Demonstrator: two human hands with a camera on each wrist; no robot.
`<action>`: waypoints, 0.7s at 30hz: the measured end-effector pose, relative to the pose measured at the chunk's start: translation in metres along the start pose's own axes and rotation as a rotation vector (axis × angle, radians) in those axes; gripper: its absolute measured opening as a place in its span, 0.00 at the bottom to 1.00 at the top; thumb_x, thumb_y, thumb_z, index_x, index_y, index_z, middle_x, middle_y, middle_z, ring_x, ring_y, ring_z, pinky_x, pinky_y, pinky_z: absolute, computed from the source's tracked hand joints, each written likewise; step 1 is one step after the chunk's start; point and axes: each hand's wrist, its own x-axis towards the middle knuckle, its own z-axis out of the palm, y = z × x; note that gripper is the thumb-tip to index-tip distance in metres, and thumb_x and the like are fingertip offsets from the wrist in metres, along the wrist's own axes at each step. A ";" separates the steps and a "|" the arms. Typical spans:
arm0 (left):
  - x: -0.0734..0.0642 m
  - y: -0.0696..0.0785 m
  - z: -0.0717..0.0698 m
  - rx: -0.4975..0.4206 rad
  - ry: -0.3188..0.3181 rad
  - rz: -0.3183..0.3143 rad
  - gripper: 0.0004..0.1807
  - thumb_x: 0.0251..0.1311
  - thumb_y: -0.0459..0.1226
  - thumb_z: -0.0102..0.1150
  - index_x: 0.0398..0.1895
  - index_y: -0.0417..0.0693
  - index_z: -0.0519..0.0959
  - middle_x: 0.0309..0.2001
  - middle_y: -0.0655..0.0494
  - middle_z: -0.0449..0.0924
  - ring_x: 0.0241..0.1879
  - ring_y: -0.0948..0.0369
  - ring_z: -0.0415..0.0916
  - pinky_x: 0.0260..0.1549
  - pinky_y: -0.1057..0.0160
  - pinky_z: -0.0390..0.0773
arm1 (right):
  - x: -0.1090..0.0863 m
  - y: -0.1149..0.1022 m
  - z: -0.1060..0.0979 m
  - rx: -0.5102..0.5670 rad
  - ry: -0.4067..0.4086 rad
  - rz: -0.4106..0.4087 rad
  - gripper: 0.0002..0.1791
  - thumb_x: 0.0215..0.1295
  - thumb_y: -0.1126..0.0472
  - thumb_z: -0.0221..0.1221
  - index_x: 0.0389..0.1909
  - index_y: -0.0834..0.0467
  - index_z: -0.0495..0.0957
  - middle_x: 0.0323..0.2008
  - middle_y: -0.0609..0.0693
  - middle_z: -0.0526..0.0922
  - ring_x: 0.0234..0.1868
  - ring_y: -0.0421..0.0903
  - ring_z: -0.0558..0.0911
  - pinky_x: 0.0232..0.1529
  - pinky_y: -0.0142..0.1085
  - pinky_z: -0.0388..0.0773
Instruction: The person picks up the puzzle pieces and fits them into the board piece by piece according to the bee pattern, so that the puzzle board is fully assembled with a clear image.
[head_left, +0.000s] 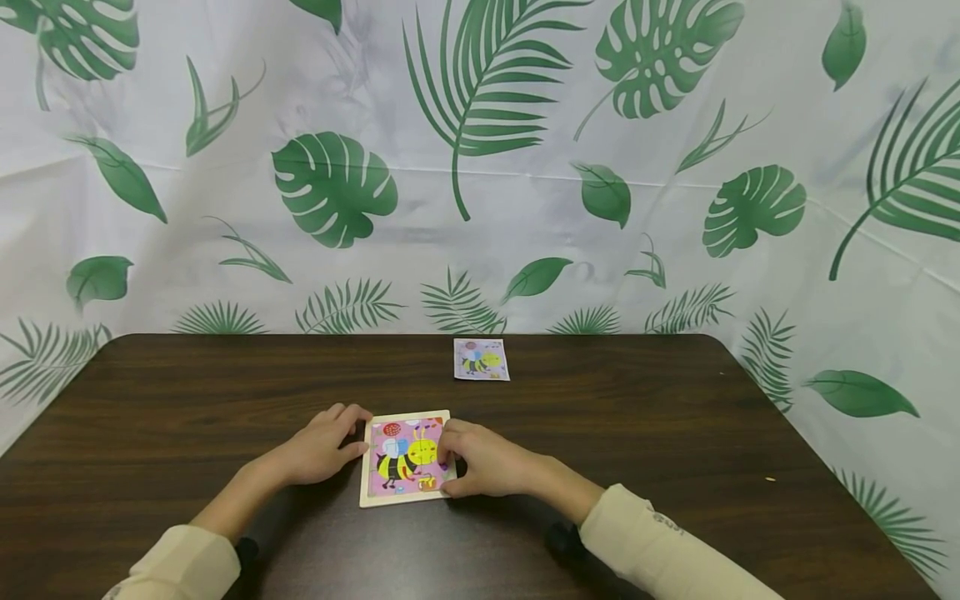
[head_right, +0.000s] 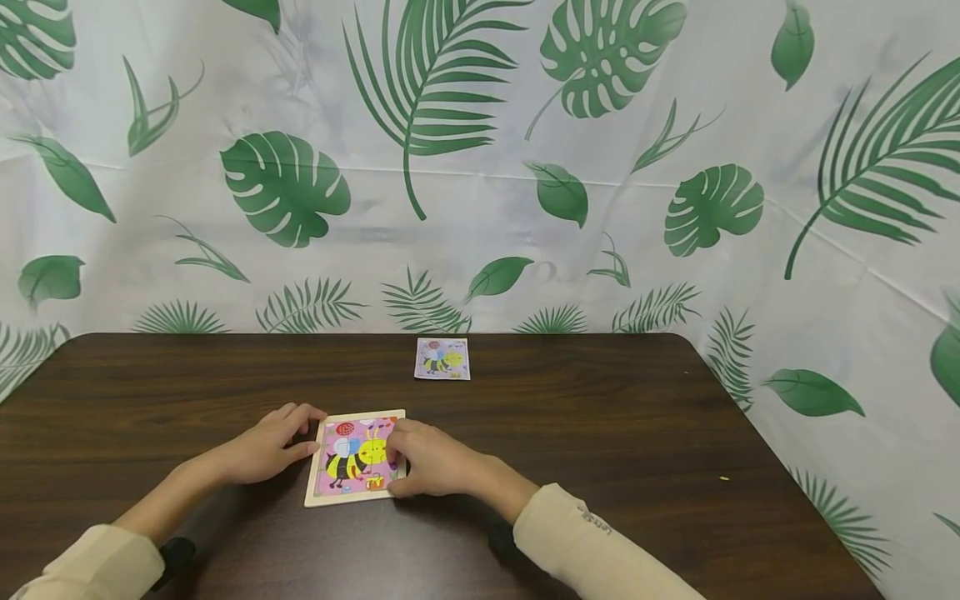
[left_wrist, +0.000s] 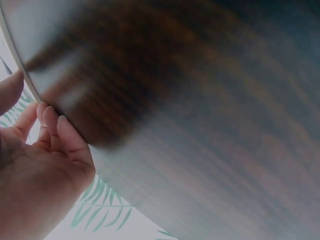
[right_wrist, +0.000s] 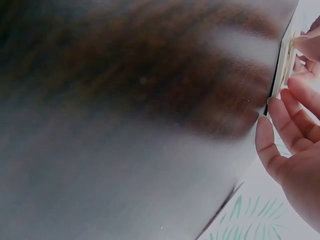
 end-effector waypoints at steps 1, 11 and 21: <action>0.000 0.000 0.000 0.001 0.000 0.002 0.18 0.60 0.37 0.55 0.52 0.42 0.67 0.38 0.51 0.66 0.40 0.52 0.64 0.38 0.51 0.66 | 0.000 0.000 0.000 -0.001 0.001 0.001 0.11 0.51 0.58 0.67 0.32 0.57 0.75 0.33 0.42 0.68 0.34 0.38 0.69 0.35 0.25 0.67; 0.001 -0.001 0.000 -0.001 -0.003 0.007 0.18 0.60 0.37 0.55 0.52 0.41 0.67 0.38 0.51 0.65 0.40 0.53 0.64 0.38 0.52 0.66 | -0.001 0.001 0.002 0.031 0.011 0.019 0.11 0.52 0.59 0.66 0.33 0.57 0.76 0.33 0.43 0.68 0.34 0.38 0.69 0.36 0.25 0.67; 0.001 -0.001 0.000 -0.009 -0.003 0.011 0.18 0.60 0.37 0.55 0.52 0.41 0.67 0.38 0.50 0.66 0.40 0.52 0.64 0.38 0.51 0.66 | -0.003 0.005 0.001 0.068 0.025 -0.030 0.14 0.52 0.62 0.66 0.39 0.60 0.75 0.37 0.46 0.69 0.37 0.40 0.70 0.40 0.27 0.68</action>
